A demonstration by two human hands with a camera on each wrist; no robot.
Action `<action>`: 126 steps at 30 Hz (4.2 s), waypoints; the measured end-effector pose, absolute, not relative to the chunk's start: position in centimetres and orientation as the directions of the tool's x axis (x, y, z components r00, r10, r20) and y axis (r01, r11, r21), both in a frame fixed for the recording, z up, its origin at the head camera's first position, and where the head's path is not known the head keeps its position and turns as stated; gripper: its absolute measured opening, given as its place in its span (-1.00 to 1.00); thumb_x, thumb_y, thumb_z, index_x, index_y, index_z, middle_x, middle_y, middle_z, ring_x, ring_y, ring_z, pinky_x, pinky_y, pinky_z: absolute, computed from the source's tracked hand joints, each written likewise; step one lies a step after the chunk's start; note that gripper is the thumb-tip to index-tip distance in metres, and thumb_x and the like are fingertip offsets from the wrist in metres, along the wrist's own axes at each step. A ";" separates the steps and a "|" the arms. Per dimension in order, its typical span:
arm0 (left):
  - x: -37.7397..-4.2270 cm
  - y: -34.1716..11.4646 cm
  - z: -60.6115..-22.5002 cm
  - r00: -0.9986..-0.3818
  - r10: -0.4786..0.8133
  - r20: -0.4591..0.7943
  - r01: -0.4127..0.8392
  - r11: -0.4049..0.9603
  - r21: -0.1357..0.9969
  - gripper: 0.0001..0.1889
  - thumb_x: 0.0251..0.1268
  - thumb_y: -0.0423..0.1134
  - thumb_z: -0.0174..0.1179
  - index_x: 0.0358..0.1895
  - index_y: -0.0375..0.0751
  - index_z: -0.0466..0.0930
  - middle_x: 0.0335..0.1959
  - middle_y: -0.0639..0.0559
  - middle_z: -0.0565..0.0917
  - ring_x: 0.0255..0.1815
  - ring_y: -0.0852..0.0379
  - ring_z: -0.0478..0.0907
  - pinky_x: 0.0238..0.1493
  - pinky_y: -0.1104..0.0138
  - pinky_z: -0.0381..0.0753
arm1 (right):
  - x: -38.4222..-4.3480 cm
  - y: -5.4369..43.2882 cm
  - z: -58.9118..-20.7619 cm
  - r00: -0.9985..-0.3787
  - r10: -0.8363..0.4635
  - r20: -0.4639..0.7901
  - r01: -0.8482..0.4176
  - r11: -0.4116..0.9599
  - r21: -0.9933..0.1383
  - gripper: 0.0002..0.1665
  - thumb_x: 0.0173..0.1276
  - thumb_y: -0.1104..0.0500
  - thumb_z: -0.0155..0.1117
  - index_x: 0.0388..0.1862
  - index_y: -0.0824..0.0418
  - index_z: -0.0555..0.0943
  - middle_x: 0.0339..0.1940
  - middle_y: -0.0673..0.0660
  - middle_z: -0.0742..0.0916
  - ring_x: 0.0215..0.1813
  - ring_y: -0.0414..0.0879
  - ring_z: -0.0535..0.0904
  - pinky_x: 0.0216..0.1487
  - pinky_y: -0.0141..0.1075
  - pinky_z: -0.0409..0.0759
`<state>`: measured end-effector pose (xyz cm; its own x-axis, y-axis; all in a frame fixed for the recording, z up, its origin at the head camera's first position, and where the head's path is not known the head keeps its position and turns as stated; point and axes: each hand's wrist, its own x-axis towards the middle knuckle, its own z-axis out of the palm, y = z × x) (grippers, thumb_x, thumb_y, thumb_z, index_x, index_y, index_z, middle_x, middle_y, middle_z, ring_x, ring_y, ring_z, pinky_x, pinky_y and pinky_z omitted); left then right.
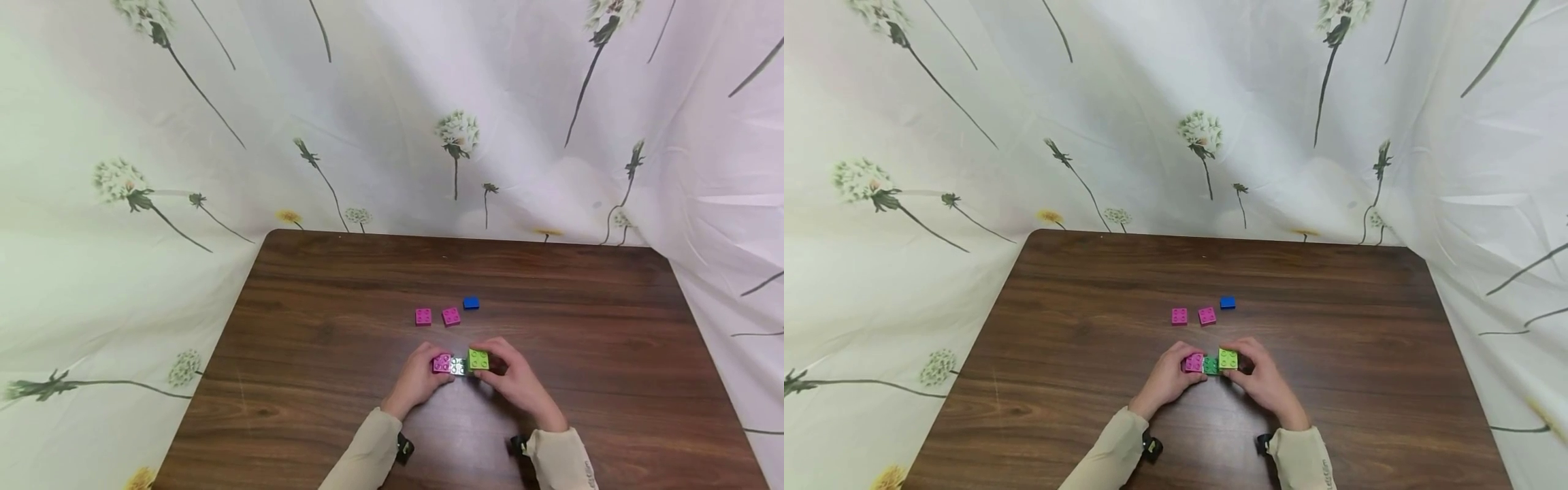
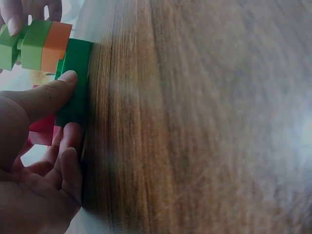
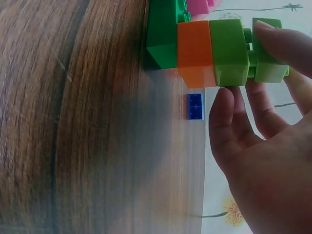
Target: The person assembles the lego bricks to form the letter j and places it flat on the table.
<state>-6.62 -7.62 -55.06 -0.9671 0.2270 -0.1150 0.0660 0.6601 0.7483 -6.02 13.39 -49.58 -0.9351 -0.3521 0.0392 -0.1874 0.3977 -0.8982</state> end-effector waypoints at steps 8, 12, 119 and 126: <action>-6.6 -7.6 -54.9 -0.968 0.222 -0.121 0.056 0.656 0.753 -0.57 -0.03 -0.26 0.47 0.00 -0.09 0.64 -0.18 0.09 0.56 -0.20 0.23 0.49 -0.09 0.36 0.50 | -6.6 13.8 -52.3 -0.933 -0.359 0.032 -0.192 0.420 -0.887 -0.48 0.09 0.46 0.38 0.09 0.28 0.60 0.00 0.17 0.63 -0.02 -0.06 0.55 0.00 -0.11 0.61; -6.6 -7.5 -54.8 -0.967 0.220 -0.125 0.052 0.655 0.754 -0.57 -0.03 -0.26 0.46 0.00 -0.10 0.64 -0.17 0.09 0.57 -0.20 0.23 0.50 -0.09 0.36 0.50 | -6.8 14.3 -53.2 -0.929 -0.369 0.038 -0.198 0.408 -0.891 -0.47 0.08 0.44 0.40 0.08 0.20 0.62 0.00 0.09 0.64 -0.03 -0.13 0.55 -0.01 -0.24 0.61; -7.0 -7.6 -55.5 -0.965 0.245 -0.092 0.093 0.652 0.752 -0.59 -0.08 -0.26 0.50 -0.07 -0.12 0.67 -0.20 0.08 0.58 -0.21 0.23 0.49 -0.11 0.37 0.49 | -8.0 14.3 -52.7 -0.916 -0.401 0.003 -0.289 0.653 -0.700 -0.53 0.01 0.17 0.57 -0.04 -0.01 0.69 -0.28 -0.25 0.56 -0.24 -0.31 0.46 -0.14 -0.37 0.48; -7.0 -7.6 -55.4 -0.967 0.243 -0.083 0.099 0.654 0.750 -0.58 -0.10 -0.26 0.50 -0.06 -0.14 0.67 -0.18 0.07 0.58 -0.21 0.21 0.50 -0.09 0.36 0.50 | -8.0 14.3 -53.4 -0.923 -0.383 0.020 -0.275 0.625 -0.730 -0.54 0.00 0.17 0.57 -0.06 -0.05 0.67 -0.27 -0.24 0.58 -0.20 -0.31 0.50 -0.09 -0.33 0.51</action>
<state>-7.05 -7.63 -55.42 -0.9665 0.2426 -0.0833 0.0994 0.6536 0.7503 -8.04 14.26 -53.38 -0.9235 -0.3831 0.0204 -0.2755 0.6252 -0.7302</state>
